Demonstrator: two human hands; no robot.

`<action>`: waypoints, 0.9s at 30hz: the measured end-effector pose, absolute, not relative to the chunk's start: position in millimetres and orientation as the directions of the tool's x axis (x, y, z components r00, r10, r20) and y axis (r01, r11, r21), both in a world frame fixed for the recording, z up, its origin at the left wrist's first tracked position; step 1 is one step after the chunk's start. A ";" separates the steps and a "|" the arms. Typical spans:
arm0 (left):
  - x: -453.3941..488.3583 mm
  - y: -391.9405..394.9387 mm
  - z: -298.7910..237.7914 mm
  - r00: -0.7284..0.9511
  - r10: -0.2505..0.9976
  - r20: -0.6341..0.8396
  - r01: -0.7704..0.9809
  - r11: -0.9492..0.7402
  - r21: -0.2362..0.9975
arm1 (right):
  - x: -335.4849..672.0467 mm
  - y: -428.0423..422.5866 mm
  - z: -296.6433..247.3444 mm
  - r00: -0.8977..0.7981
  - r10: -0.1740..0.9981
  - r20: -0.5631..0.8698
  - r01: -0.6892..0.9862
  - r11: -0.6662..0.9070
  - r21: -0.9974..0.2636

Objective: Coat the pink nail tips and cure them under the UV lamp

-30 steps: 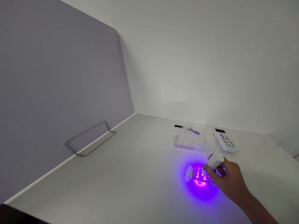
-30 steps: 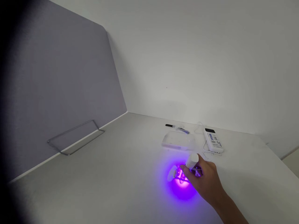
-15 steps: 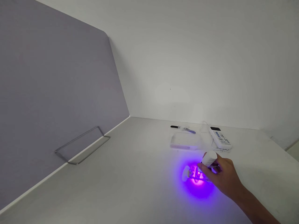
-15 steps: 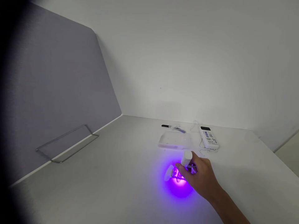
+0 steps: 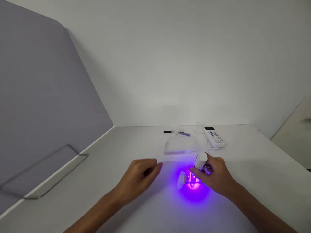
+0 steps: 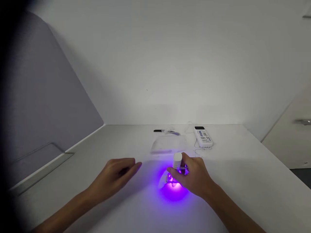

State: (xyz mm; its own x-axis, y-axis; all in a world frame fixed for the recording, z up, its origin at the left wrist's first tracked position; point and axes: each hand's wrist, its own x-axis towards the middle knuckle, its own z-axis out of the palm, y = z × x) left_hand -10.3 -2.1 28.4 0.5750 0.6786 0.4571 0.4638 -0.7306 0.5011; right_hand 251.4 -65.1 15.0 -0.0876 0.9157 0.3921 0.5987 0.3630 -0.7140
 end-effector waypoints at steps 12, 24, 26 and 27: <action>-34.6 19.7 -24.3 0.612 0.620 0.491 0.522 -0.783 0.338 | 248.0 -65.7 25.9 -0.060 0.954 0.295 0.586 0.273 -0.763; -30.5 12.1 -27.2 0.596 0.654 0.466 0.452 -0.753 0.479 | 246.5 -66.2 26.6 -0.030 0.964 0.264 0.572 0.233 -0.787; -31.3 11.9 -27.4 0.600 0.653 0.462 0.451 -0.753 0.479 | 246.3 -66.4 27.1 -0.035 0.966 0.255 0.568 0.230 -0.790; -31.7 11.8 -27.6 0.603 0.651 0.461 0.448 -0.754 0.480 | 246.2 -66.4 27.2 -0.035 0.968 0.248 0.565 0.224 -0.794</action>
